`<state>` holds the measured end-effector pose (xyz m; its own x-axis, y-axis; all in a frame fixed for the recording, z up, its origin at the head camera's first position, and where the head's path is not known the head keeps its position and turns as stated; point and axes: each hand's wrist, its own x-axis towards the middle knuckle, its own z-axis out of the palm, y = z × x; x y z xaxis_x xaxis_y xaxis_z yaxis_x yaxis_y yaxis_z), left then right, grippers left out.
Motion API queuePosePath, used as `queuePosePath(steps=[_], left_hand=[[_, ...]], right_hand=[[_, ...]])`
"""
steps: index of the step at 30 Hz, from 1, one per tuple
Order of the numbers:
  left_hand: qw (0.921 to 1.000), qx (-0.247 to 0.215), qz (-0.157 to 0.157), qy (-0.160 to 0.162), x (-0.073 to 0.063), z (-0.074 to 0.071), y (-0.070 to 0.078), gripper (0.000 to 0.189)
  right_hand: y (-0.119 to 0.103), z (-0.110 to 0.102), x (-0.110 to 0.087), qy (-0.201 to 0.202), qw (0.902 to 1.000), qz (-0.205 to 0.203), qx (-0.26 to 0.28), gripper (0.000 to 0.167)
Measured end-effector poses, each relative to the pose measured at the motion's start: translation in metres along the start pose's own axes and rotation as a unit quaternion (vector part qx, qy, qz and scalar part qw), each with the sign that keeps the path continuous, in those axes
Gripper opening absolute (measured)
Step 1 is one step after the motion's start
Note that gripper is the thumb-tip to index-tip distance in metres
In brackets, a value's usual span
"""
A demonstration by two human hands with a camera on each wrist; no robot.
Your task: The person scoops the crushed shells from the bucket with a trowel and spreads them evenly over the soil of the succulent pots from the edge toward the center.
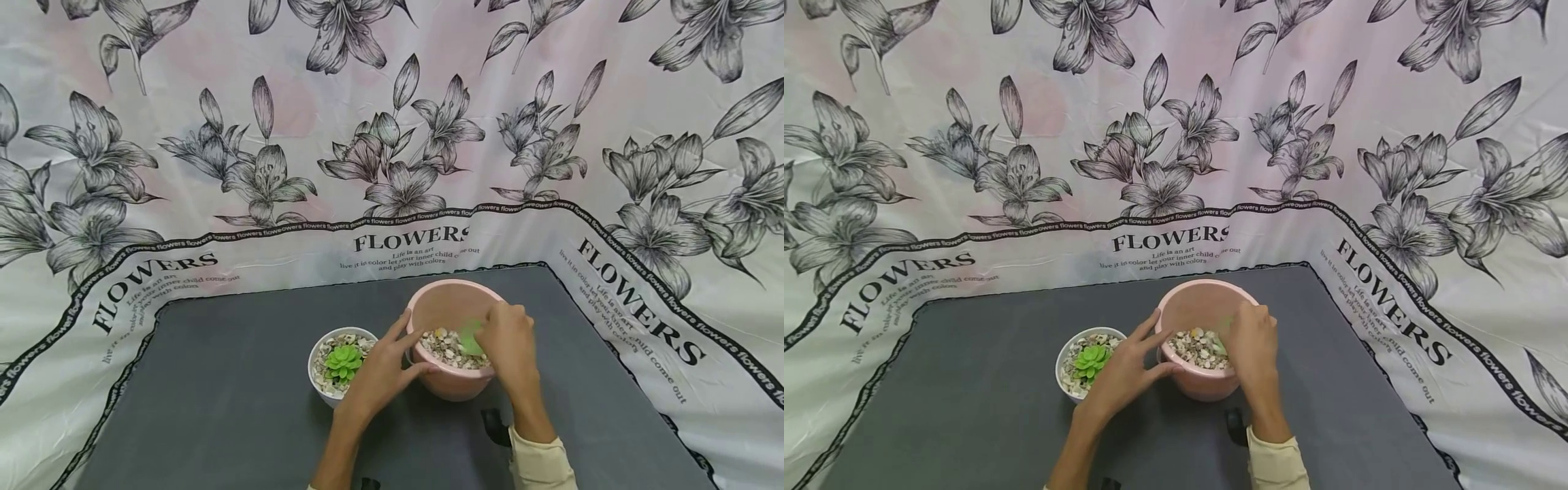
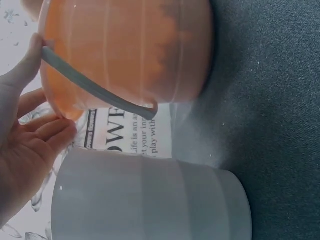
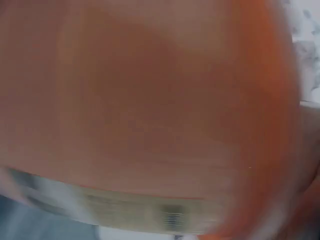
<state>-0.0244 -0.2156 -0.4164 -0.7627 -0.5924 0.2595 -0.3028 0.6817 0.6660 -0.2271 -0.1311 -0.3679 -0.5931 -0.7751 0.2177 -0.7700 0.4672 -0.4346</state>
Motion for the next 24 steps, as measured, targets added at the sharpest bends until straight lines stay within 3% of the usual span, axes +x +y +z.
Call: queuePosePath(steps=[5,10,14,18,24], left_hand=[[1.0000,-0.004,0.000,-0.001,0.000,0.002,0.001,0.067],[1.0000,-0.008,-0.002,0.001,0.001,0.001,0.000,0.066],[0.9999,-0.010,-0.006,-0.002,0.001,0.000,0.000,0.065],[0.9999,-0.007,-0.011,-0.001,0.002,0.001,-0.001,0.066],[0.9999,-0.014,-0.008,0.003,0.000,0.002,-0.005,0.075]], right_hand=[[0.007,0.006,0.006,-0.027,0.9972,0.051,0.047,0.031],[0.013,0.005,0.012,-0.035,0.9951,0.057,0.073,0.016],[0.014,-0.002,0.014,-0.058,0.9895,0.072,0.111,0.020],[0.013,-0.012,0.011,-0.084,0.9777,0.095,0.167,0.026],[0.017,-0.024,0.004,-0.071,0.9683,0.108,0.214,0.027]])
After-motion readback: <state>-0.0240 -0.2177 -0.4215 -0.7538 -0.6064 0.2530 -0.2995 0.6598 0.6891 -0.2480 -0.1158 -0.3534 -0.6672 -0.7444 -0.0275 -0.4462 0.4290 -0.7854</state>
